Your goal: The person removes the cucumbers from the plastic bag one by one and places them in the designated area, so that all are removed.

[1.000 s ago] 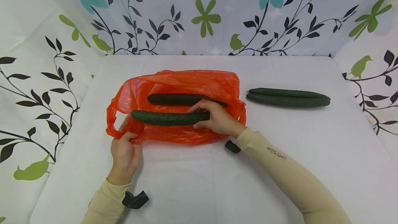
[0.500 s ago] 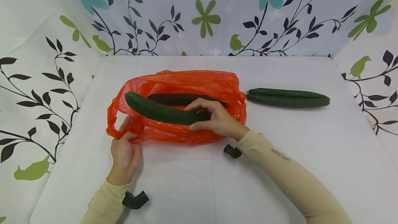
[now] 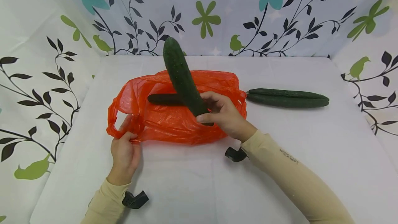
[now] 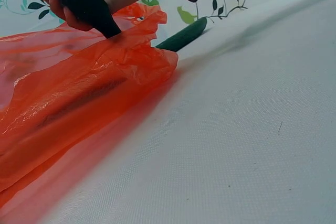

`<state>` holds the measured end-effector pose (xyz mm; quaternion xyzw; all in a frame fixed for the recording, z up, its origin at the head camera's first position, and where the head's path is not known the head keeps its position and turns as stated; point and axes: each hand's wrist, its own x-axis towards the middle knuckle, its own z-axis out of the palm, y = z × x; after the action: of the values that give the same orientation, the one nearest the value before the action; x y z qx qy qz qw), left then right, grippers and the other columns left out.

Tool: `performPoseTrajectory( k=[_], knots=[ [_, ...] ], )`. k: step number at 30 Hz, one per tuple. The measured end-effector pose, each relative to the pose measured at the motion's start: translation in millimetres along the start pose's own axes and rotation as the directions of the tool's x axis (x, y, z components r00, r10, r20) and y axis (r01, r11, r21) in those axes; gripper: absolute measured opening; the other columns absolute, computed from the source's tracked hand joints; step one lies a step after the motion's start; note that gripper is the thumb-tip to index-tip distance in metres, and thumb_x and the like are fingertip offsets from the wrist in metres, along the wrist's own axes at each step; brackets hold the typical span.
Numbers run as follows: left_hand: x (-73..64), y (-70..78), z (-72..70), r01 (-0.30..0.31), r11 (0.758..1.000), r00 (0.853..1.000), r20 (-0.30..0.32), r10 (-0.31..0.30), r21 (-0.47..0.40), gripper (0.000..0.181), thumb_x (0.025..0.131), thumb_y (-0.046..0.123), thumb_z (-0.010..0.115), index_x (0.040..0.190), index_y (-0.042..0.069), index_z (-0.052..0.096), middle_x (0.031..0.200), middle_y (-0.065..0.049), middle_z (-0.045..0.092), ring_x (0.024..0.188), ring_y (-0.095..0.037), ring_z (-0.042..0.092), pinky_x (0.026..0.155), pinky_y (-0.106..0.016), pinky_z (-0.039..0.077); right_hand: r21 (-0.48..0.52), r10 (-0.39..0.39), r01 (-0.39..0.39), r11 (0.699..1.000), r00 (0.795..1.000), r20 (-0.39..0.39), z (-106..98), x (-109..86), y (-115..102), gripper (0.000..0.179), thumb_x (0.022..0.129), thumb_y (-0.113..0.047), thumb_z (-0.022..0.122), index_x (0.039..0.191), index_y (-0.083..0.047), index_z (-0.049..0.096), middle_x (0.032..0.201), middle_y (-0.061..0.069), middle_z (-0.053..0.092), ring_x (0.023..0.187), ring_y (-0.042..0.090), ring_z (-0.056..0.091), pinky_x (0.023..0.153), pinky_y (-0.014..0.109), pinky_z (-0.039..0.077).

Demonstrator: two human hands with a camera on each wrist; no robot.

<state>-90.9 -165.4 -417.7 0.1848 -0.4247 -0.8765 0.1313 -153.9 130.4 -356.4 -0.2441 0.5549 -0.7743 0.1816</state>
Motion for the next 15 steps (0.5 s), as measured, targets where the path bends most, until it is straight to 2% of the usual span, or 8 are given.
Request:
performPoseTrajectory(
  k=[2, 8, 15],
  knots=[
    [-0.5, 0.5, -0.2, 0.003, 1.0, 1.0, 0.002, -0.003, 0.001, 0.059, 0.093, -0.014, 0.029, 0.149, 0.004, 0.039, 0.152, -0.006, 0.042, 0.138, -0.024, 0.04, 0.11, -0.03, 0.041, 0.044, 0.003, -0.003, 0.999, 1.0, 0.0, -1, -1.4, -3, 0.04, 0.089, 0.003, 0.071, 0.125, -0.014, 0.066, 0.118, 0.006, 0.061, 0.103, 0.025, 0.056, 0.082, 0.033, 0.052],
    [-1.5, 1.4, -0.5, 0.006, 1.0, 1.0, 0.005, -0.006, 0.005, 0.058, 0.094, -0.014, 0.03, 0.148, 0.005, 0.039, 0.152, -0.006, 0.042, 0.138, -0.024, 0.041, 0.11, -0.029, 0.041, 0.182, 0.015, -0.01, 0.983, 1.0, -0.022, -5, -7.1, -14, 0.045, 0.092, 0.001, 0.069, 0.133, -0.014, 0.062, 0.115, 0.008, 0.064, 0.11, 0.025, 0.056, 0.092, 0.037, 0.05],
    [-2.8, 1.7, -1.2, 0.003, 1.0, 1.0, 0.01, -0.003, -0.013, 0.058, 0.095, -0.014, 0.03, 0.148, 0.006, 0.04, 0.152, -0.006, 0.042, 0.139, -0.024, 0.04, 0.11, -0.029, 0.041, 0.291, -0.045, 0.07, 0.954, 0.995, -0.09, -14, -15.3, -36, 0.029, 0.092, -0.002, 0.07, 0.12, -0.011, 0.067, 0.114, 0.008, 0.063, 0.111, 0.025, 0.058, 0.097, 0.039, 0.05]
  ],
)
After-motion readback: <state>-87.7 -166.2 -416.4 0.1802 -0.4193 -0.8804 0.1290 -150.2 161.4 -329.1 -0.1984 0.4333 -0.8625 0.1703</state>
